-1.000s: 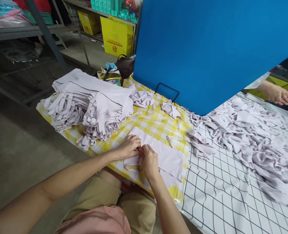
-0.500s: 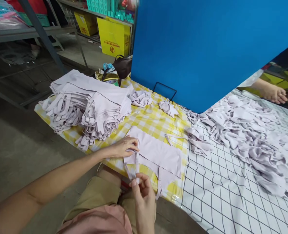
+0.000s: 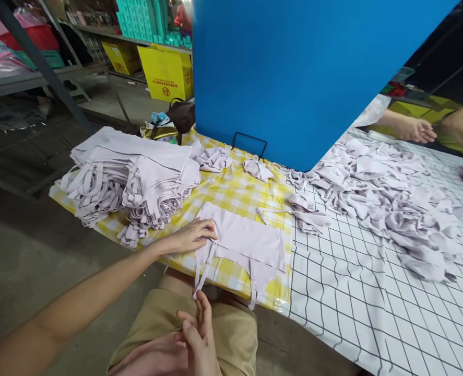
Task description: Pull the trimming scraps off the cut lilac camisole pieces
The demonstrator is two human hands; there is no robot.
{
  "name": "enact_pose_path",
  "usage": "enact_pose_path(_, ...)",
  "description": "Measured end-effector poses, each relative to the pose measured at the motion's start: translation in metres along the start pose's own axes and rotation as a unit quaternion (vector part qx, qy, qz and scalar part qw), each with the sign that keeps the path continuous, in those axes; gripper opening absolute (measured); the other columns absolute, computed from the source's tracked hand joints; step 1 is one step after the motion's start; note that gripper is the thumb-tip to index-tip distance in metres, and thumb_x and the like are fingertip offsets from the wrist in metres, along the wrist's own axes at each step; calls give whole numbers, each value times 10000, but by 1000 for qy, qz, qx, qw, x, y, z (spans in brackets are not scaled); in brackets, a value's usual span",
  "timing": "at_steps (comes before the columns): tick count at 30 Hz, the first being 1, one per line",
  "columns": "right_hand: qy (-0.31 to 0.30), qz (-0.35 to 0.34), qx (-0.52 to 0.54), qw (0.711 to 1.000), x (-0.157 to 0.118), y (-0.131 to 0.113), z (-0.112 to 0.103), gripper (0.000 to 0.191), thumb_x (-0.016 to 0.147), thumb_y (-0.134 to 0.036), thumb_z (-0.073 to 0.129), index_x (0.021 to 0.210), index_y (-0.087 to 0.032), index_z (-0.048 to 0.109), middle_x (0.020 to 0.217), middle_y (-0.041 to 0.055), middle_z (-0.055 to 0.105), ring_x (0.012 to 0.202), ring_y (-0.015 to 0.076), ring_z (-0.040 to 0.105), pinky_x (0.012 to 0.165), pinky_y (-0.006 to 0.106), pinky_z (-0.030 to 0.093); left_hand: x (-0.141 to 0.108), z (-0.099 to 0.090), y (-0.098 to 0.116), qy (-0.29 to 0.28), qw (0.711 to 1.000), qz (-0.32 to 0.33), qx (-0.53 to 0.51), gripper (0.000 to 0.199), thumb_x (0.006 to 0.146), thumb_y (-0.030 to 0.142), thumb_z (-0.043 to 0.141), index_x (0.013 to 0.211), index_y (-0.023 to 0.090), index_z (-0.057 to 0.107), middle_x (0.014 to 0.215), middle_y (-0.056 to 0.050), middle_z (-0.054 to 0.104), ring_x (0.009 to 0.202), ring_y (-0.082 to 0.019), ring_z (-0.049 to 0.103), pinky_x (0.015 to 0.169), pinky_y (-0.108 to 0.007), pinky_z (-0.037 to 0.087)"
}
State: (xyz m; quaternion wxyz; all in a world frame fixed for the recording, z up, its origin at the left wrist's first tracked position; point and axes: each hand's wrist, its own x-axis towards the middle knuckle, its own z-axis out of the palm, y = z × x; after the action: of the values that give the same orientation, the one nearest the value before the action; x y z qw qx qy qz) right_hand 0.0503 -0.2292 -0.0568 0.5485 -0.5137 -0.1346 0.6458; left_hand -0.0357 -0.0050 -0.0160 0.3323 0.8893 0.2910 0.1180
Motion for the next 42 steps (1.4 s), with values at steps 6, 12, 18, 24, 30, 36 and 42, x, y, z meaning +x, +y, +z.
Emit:
enact_pose_path(6, 49, -113, -180, 976, 6, -34, -26, 404, 760, -418, 597, 1134, -273, 544, 1084, 83, 612, 734, 185, 614, 552, 274, 486, 3, -3, -7, 70, 997, -35, -26, 302, 796, 105, 439, 1013, 186, 634, 1094, -49, 576, 1066, -160, 515, 937, -275, 393)
enact_pose_path(12, 145, -371, -590, 702, 92, -148, -60, 396, 850, -340, 391, 1173, -173, 549, 1294, 145, 488, 1193, 280, 422, 958, 477, 349, 30, 8, -1, 64, 994, -62, 60, 440, 853, 210, 442, 1292, 201, 435, 1390, -61, 395, 1323, -203, 259, 1100, -413, 154)
enact_pose_path(18, 145, -295, -761, 560, 140, -164, -96, 484, 873, -392, 307, 1296, -206, 449, 1379, 83, 423, 1313, 270, 269, 1012, 524, 220, 22, 15, -9, 12, 990, -79, 119, 497, 872, 312, 432, 1354, 254, 327, 1476, -35, 217, 1366, -202, 130, 1105, -445, 96)
enact_pose_path(24, 254, -343, -673, 604, 135, -185, -123, 435, 853, -399, 309, 1066, -139, 585, 1060, 159, 604, 978, 279, 533, 797, 412, 409, 22, 4, -25, 196, 951, -192, 144, 411, 821, 201, 471, 1232, 195, 454, 1301, -106, 459, 1226, -219, 397, 1012, -376, 321)
enact_pose_path(30, 263, -221, -687, 641, 155, -216, -110, 217, 706, -413, 503, 652, -205, 528, 740, 91, 591, 734, 265, 530, 612, 355, 383, 58, -10, -20, 197, 899, -348, 178, 196, 754, 287, 568, 858, 120, 567, 942, -135, 561, 917, -271, 550, 771, -366, 426)
enact_pose_path(36, 207, -193, -646, 709, 161, -221, -105, 136, 646, -287, 503, 556, -228, 420, 573, -9, 528, 549, 161, 500, 520, 259, 352, 67, -28, -27, 141, 935, -320, 54, 212, 599, 201, 616, 501, 174, 430, 632, -6, 505, 687, -189, 535, 613, -274, 370)
enact_pose_path(42, 192, -196, -571, 774, 156, -227, -107, 176, 583, -297, 548, 738, -218, 523, 511, -59, 492, 488, 144, 483, 491, 251, 344, 63, -28, -22, 148, 948, -280, -39, 57, 630, 196, 566, 627, 159, 523, 586, 42, 524, 590, -133, 514, 533, -223, 341)
